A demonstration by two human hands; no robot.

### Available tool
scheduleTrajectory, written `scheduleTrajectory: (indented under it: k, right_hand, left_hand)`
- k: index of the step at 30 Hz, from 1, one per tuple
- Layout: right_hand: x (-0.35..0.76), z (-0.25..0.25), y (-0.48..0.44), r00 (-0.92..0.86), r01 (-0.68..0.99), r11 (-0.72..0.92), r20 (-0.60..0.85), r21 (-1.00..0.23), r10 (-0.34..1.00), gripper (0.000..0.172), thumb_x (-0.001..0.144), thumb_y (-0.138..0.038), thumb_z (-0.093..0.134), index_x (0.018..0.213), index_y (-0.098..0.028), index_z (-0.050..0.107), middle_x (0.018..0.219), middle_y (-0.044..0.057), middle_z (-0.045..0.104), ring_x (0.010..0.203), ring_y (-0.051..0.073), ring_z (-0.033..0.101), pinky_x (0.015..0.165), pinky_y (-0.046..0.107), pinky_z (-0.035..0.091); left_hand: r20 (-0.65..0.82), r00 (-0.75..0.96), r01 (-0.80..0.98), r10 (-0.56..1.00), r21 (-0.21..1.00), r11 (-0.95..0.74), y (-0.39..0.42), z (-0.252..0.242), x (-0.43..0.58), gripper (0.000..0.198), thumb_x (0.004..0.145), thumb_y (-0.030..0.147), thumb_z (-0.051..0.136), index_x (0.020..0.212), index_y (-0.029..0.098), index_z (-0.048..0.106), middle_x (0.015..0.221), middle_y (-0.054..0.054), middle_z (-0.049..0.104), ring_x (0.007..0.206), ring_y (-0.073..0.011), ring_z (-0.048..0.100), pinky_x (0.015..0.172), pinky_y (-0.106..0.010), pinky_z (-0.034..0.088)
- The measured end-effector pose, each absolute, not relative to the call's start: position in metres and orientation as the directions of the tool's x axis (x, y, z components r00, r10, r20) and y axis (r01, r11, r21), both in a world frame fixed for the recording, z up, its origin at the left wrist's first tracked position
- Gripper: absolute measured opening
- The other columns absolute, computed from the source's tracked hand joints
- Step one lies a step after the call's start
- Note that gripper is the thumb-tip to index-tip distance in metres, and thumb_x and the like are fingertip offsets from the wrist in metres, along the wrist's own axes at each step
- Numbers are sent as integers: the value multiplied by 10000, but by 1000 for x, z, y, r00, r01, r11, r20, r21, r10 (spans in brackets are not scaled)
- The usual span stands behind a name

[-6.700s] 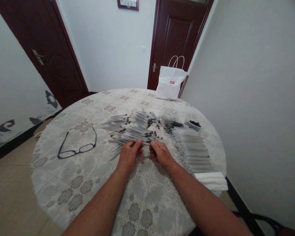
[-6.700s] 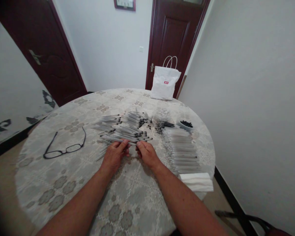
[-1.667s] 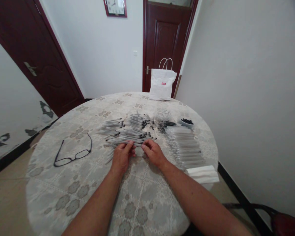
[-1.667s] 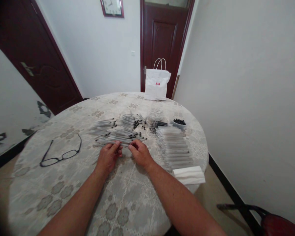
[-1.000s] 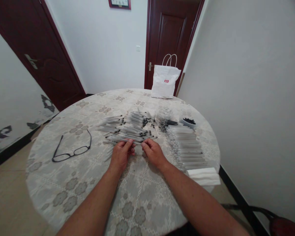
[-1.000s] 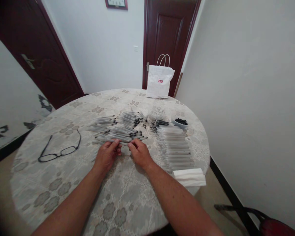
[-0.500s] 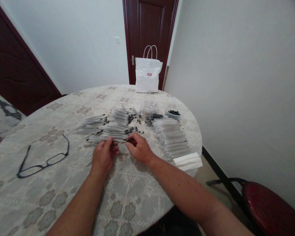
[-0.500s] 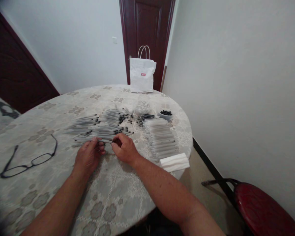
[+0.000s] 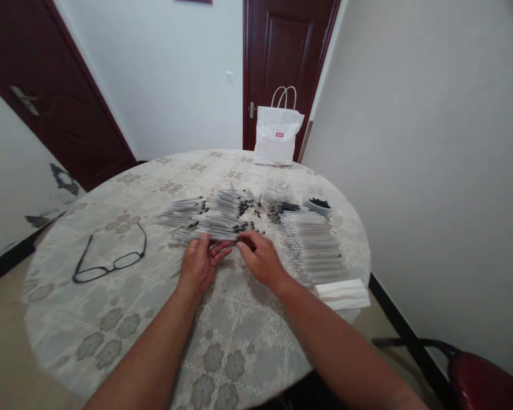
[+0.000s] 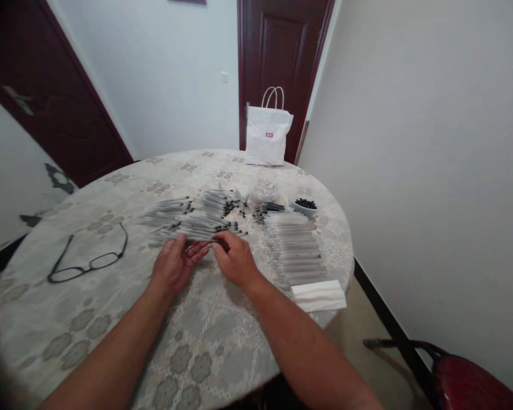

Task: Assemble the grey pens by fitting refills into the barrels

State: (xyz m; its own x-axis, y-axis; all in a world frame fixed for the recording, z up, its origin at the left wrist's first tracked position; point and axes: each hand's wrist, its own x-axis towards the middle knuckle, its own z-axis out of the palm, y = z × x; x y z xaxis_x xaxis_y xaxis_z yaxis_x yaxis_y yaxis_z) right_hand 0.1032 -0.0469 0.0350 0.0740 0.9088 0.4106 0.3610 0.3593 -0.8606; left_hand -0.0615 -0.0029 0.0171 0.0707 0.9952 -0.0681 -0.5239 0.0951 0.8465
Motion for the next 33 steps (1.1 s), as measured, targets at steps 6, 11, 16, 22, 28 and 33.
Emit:
scheduleTrajectory:
  k: [6,11,16,22,28,33]
  right_hand:
    - [156,93,-70,-58,631,304,347,-714,936,100,894,-299,639,890,-244,722,801,12,715,716,176,625,691,294,454]
    - [236,119,-63,-40,850,225,366,-476,930,164,888,-278,597,944,-236,744,886,45,751,787,196,667,752,313,492]
    - [320,120,-13,270,942,-130,469,-309,841,226,849,-201,589,987,-181,767,987,97,776,904,234,696,902,367,508]
    - [318,116,-14,311,929,-100,603,-358,734,388,901,-221,511,1220,-115,705,1170,171,736,1016,268,691,986,418,491]
    - [188,81,-70,14,776,208,346,-595,938,321,980,-372,525,1189,-211,708,999,82,772,807,216,712,790,341,537]
    - [120,49,-86,-153,751,336,346,-568,926,301,987,-274,534,1227,-166,679,1156,133,745,997,256,707,913,377,519]
  left_hand:
    - [-107,104,-542,989,827,147,-5,17,-60,439,788,516,791,927,215,502,904,-24,720,848,-234,776,762,-384,632]
    - [-142,175,-550,974,807,217,-7,16,-58,472,746,511,828,926,211,511,819,-15,723,828,-260,782,755,-407,634]
    - [-138,228,-515,964,823,240,-10,19,-55,466,759,516,816,956,215,519,814,-15,729,807,-265,782,756,-424,633]
    - [-139,265,-442,954,862,248,-15,16,-52,476,758,531,813,947,221,504,778,15,697,764,-260,781,714,-394,628]
    - [-120,333,-358,935,901,243,-22,10,-47,452,820,586,735,929,210,508,732,-10,697,696,-237,764,687,-388,628]
    - [-80,369,-339,926,916,214,-26,11,-49,418,863,581,691,958,205,533,804,-12,706,681,-189,745,709,-372,628]
